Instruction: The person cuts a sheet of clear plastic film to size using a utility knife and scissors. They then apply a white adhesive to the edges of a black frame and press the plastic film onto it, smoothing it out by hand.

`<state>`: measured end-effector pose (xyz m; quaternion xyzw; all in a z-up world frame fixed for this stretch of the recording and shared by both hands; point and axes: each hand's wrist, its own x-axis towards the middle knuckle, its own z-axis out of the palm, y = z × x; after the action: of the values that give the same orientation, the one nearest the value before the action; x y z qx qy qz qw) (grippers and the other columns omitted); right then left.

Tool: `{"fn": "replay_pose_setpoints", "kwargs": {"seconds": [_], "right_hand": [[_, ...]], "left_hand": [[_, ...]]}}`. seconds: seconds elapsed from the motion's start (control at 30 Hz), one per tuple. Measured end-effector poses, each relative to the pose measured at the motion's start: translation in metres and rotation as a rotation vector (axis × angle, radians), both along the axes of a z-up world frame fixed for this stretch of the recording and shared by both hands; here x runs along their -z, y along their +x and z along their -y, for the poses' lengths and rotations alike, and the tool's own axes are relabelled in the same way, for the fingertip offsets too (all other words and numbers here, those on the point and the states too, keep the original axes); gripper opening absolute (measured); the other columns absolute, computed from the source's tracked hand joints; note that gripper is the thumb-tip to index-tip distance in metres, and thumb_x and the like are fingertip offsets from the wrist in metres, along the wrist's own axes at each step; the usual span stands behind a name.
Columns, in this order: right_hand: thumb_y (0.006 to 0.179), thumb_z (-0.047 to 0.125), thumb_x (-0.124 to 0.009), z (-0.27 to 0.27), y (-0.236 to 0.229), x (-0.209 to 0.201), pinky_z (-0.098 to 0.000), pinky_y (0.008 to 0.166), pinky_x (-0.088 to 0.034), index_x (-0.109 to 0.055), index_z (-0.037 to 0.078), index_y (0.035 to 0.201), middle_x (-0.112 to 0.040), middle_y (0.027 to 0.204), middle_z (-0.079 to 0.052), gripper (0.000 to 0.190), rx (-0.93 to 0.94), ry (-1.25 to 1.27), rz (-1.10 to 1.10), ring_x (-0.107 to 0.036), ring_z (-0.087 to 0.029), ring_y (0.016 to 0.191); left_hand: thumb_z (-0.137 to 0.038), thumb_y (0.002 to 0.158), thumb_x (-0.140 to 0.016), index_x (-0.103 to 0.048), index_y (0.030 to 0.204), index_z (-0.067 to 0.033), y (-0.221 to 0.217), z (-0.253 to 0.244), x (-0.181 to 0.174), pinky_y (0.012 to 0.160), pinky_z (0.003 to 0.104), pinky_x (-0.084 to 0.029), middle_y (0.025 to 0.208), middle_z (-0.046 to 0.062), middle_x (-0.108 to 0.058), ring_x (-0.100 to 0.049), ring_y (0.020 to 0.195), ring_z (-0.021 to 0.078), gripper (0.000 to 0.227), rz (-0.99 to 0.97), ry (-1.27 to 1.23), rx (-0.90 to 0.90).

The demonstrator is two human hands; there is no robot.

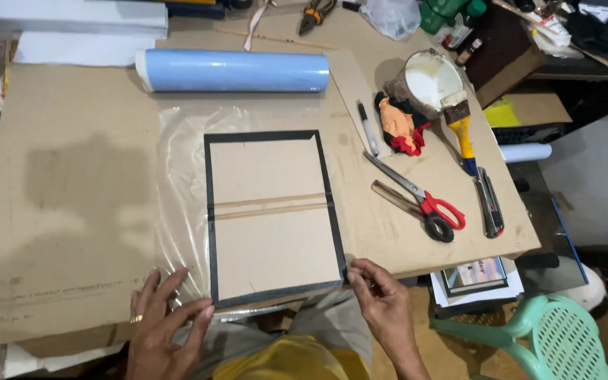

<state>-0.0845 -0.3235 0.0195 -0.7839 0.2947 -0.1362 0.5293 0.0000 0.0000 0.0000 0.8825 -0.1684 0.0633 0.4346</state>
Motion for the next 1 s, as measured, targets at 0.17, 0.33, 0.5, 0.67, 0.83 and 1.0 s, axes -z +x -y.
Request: {"fn": "replay_pose_setpoints", "kwargs": {"seconds": [0.17,0.33,0.5,0.67,0.83,1.0], "right_hand": [[0.086,0.022,-0.077,-0.001,0.002,-0.003,-0.0235,0.082,-0.065,-0.081,0.008,0.113,-0.086,0.100,-0.005,0.032,0.008,-0.021,-0.013,-0.078,-0.011,0.088],[0.086,0.021,-0.077,0.000,0.004,-0.001,-0.0247,0.080,-0.065,-0.081,0.007,0.113,-0.086,0.098,-0.005,0.031,0.046,0.001,-0.040,-0.078,-0.011,0.084],[0.091,0.033,-0.069,0.050,0.014,-0.011,-0.0247,0.078,-0.061,-0.080,0.013,0.119,-0.084,0.102,-0.002,0.036,-0.011,-0.040,-0.076,-0.075,-0.011,0.090],[0.101,0.019,-0.062,0.143,0.059,-0.034,-0.0376,0.089,-0.055,-0.076,0.010,0.118,-0.076,0.115,-0.008,0.024,-0.015,-0.817,0.052,-0.070,-0.024,0.102],[0.103,0.023,-0.061,0.143,0.144,-0.042,-0.0394,0.075,-0.053,-0.074,0.007,0.110,-0.075,0.108,-0.011,0.022,-0.233,-0.876,0.192,-0.069,-0.029,0.101],[0.093,0.013,-0.058,0.201,0.220,0.000,-0.0503,0.088,-0.049,-0.073,0.006,0.117,-0.075,0.110,-0.017,0.029,-0.229,-1.175,0.101,-0.066,-0.041,0.099]], "left_hand": [[-0.028,0.085,-0.074,-0.084,0.103,-0.0254,-0.002,-0.004,0.017,0.127,0.064,-0.019,0.150,0.004,-0.060,-0.036,0.157,0.0369,0.021,0.035,-0.006,-0.016],[-0.025,0.083,-0.076,-0.083,0.103,-0.0249,-0.002,-0.004,0.014,0.127,0.065,-0.023,0.150,0.006,-0.061,-0.041,0.155,0.0383,0.021,0.081,-0.011,-0.017],[-0.024,0.080,-0.079,-0.080,0.099,-0.0208,0.002,-0.003,0.009,0.118,0.061,-0.042,0.145,0.007,-0.065,-0.052,0.149,0.0462,0.019,0.159,0.099,-0.039],[-0.052,0.079,-0.071,-0.077,0.107,-0.0315,0.007,-0.007,0.010,0.121,0.050,-0.043,0.138,-0.007,-0.071,-0.060,0.144,0.0237,0.035,0.157,0.383,-0.144],[-0.027,0.089,-0.078,-0.078,0.094,-0.0164,0.038,-0.016,-0.006,0.079,0.036,-0.057,0.096,0.002,-0.073,-0.070,0.083,0.0206,0.012,0.550,0.311,-0.077],[-0.033,0.080,-0.069,-0.078,0.097,-0.0465,0.042,-0.040,-0.012,0.072,0.043,-0.058,0.097,-0.011,-0.077,-0.074,0.085,0.0272,0.024,0.297,0.591,-0.012]]}}
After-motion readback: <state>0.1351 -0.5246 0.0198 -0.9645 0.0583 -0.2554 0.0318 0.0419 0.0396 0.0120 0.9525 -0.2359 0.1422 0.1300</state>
